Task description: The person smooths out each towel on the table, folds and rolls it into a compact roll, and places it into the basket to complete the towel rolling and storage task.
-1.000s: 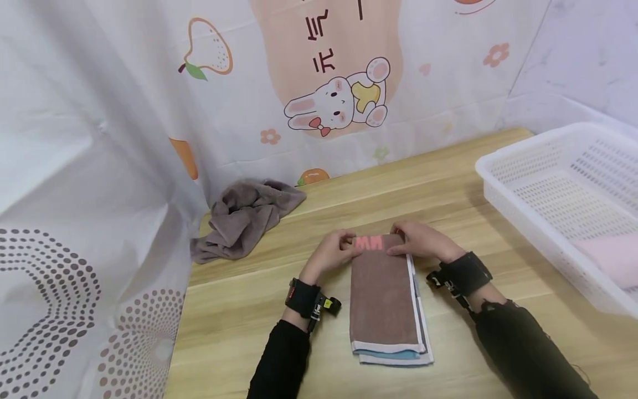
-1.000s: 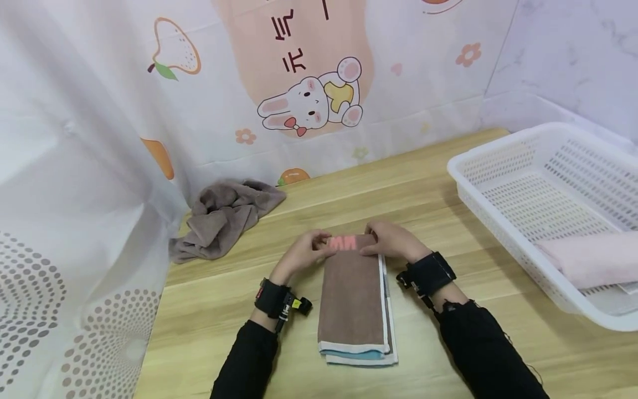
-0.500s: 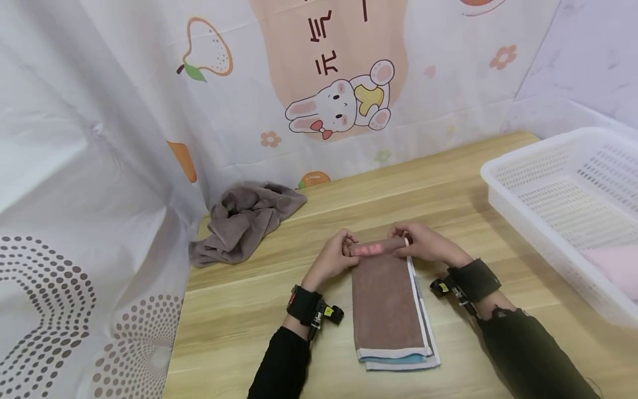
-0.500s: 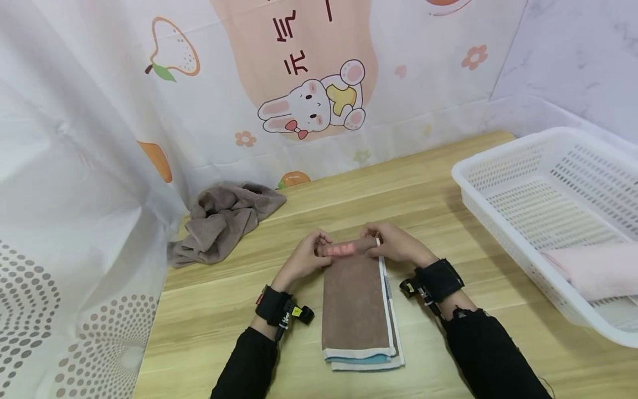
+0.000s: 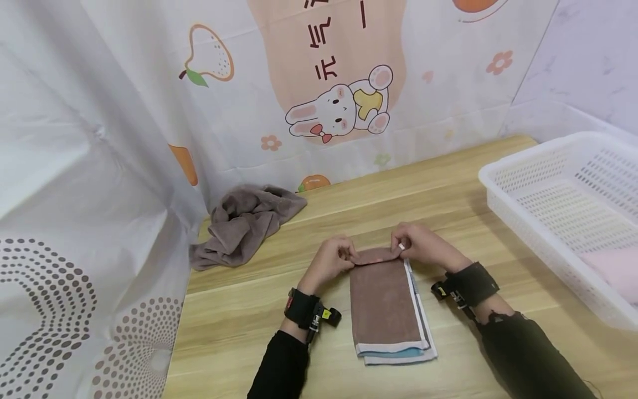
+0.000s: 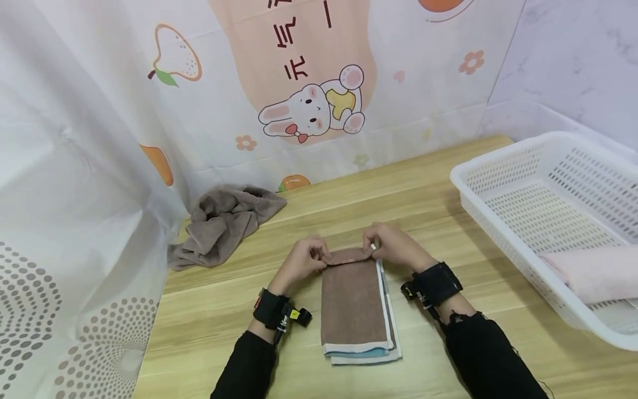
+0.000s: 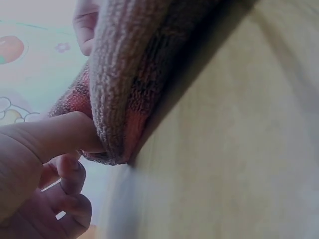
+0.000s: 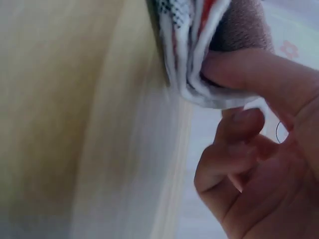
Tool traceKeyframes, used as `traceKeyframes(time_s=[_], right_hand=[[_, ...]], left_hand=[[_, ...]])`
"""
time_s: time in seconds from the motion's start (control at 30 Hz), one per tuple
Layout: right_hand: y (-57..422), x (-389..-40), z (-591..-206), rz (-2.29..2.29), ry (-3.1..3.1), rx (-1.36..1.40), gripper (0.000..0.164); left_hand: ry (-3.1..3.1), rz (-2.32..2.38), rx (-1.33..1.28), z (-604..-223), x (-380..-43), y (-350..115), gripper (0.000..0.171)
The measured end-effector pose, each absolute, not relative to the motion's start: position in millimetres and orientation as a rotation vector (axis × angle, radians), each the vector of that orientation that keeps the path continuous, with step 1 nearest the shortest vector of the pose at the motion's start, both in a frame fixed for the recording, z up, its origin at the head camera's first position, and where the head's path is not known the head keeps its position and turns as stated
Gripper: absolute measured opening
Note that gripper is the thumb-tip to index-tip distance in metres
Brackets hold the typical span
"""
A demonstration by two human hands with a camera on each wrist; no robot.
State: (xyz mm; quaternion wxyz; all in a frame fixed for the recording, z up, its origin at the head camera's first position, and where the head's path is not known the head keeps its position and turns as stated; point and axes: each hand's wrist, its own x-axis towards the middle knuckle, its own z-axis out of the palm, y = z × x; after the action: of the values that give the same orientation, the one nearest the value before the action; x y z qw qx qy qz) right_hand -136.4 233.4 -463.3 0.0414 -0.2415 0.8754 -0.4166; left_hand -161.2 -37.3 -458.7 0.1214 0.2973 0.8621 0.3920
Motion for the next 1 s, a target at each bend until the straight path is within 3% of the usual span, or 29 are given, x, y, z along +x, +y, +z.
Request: traceKeyframes(time_s=[0.3, 0.6, 1.0], right_hand=[[236, -125, -448, -0.946, 2.753, -0.818, 0.024], [252, -122, -441, -1.057, 2.51, -0.909, 0.027], [253, -127, -443, -1.137, 2.414, -0.921, 0.019]], left_hand=[[2.486, 0.885, 0.868, -448, -157, -43, 0.028], [2.323, 0.842, 0.841, -433, -158, -51, 0.037], [2.427, 0.929, 0.724, -446, -157, -41, 0.008]])
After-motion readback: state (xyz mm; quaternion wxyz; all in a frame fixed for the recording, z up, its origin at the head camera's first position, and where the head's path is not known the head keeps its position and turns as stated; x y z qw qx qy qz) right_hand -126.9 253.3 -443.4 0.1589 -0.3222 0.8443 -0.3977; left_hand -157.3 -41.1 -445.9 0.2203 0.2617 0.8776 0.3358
